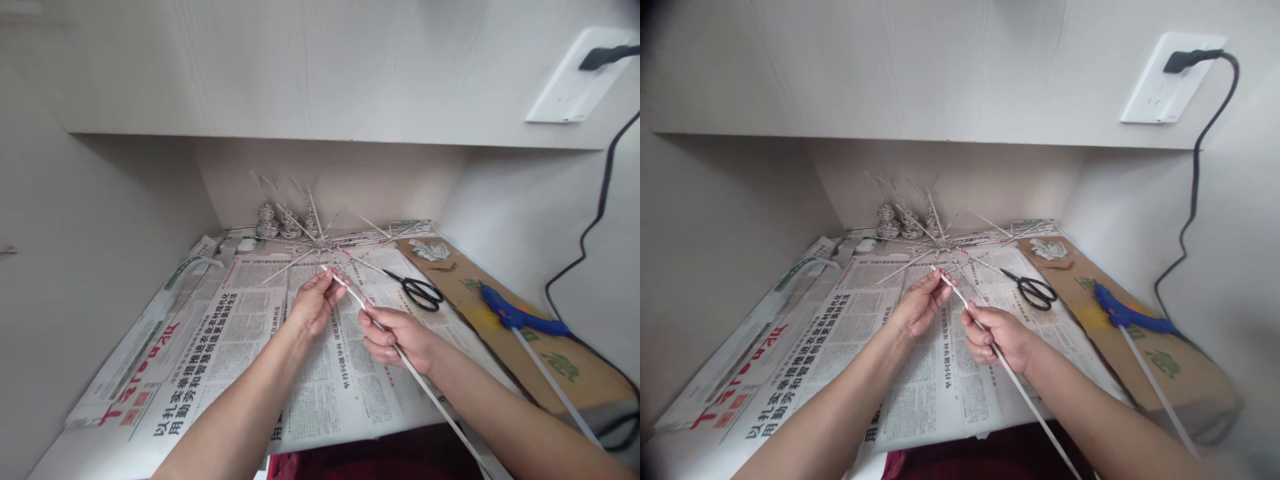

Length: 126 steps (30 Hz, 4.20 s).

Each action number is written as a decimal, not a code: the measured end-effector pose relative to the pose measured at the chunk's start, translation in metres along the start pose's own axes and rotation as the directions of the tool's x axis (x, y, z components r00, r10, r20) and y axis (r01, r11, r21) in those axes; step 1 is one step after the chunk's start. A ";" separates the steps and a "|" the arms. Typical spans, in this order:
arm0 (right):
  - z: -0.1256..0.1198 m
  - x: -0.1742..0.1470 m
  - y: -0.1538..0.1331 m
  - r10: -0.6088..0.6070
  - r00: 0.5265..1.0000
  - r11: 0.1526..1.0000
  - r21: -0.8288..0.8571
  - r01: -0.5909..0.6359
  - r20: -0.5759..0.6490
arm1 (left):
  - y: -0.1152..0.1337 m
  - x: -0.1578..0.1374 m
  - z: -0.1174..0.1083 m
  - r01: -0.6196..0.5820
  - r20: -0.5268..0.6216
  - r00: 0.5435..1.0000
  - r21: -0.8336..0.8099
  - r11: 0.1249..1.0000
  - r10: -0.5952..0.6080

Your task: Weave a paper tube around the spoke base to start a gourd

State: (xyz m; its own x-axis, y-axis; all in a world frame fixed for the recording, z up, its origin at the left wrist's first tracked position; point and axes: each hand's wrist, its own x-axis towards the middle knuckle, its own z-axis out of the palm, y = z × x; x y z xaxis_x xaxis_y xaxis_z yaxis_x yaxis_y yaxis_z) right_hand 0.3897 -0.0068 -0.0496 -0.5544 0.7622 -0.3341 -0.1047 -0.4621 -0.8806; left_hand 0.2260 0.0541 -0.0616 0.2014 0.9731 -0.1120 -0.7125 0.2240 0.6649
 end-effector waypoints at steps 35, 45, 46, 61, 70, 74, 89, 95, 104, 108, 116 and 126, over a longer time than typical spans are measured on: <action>-0.004 0.019 -0.003 -0.124 0.983 0.981 -0.168 0.100 -0.139 | -0.003 -0.001 0.000 0.075 0.019 0.997 0.092 0.993 -0.077; -0.004 0.023 0.003 -0.118 0.986 0.992 -0.052 0.112 -0.119 | -0.004 -0.002 0.000 0.104 0.008 0.994 0.098 0.990 -0.105; -0.004 0.023 0.004 -0.150 0.977 0.984 -0.119 0.133 -0.154 | -0.005 -0.002 0.000 0.101 0.009 0.995 0.104 0.989 -0.103; -0.004 0.022 0.006 -0.294 0.932 0.911 -0.356 0.208 -0.210 | -0.008 -0.002 0.000 0.100 0.048 0.993 0.087 0.991 -0.104; -0.007 0.022 0.004 -0.080 0.996 0.992 0.097 0.082 -0.028 | -0.009 -0.004 -0.001 0.125 0.025 0.991 0.080 0.989 -0.128; -0.005 0.022 0.005 -0.069 0.994 0.996 0.048 0.073 -0.089 | -0.009 -0.004 0.000 0.123 0.040 0.991 0.090 0.988 -0.127; -0.003 0.030 -0.024 -0.685 0.660 0.582 -0.777 0.240 -0.309 | -0.015 -0.005 0.002 0.126 0.001 0.992 0.105 0.986 -0.127; 0.001 0.042 -0.036 -0.722 0.635 0.430 -0.897 0.099 -0.276 | -0.018 -0.007 0.002 0.111 0.024 0.993 0.132 0.985 -0.116; -0.017 0.050 -0.034 -0.647 0.724 0.462 -0.878 0.122 -0.240 | -0.019 -0.005 0.001 0.141 0.033 0.988 0.149 0.979 -0.148; -0.033 0.044 -0.041 -0.674 0.719 0.305 -0.951 0.059 -0.171 | -0.018 -0.004 0.001 0.166 -0.025 0.986 0.156 0.974 -0.164; -0.157 0.020 -0.093 -0.750 0.536 0.040 -0.835 -0.549 -0.388 | -0.021 -0.003 -0.002 0.168 -0.034 0.986 0.154 0.974 -0.165; -0.202 0.031 -0.095 -0.647 0.573 0.085 -0.794 -0.601 -0.503 | -0.019 -0.004 -0.001 0.161 -0.011 0.987 0.144 0.976 -0.161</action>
State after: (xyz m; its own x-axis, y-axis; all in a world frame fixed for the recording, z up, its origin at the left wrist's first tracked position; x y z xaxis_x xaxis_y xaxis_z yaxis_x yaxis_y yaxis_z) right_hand 0.5489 0.1523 -0.0441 0.1656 0.9637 0.2094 0.9804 -0.1378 -0.1411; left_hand 0.2382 0.0463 -0.0748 0.3061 0.9248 -0.2260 -0.5667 0.3677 0.7373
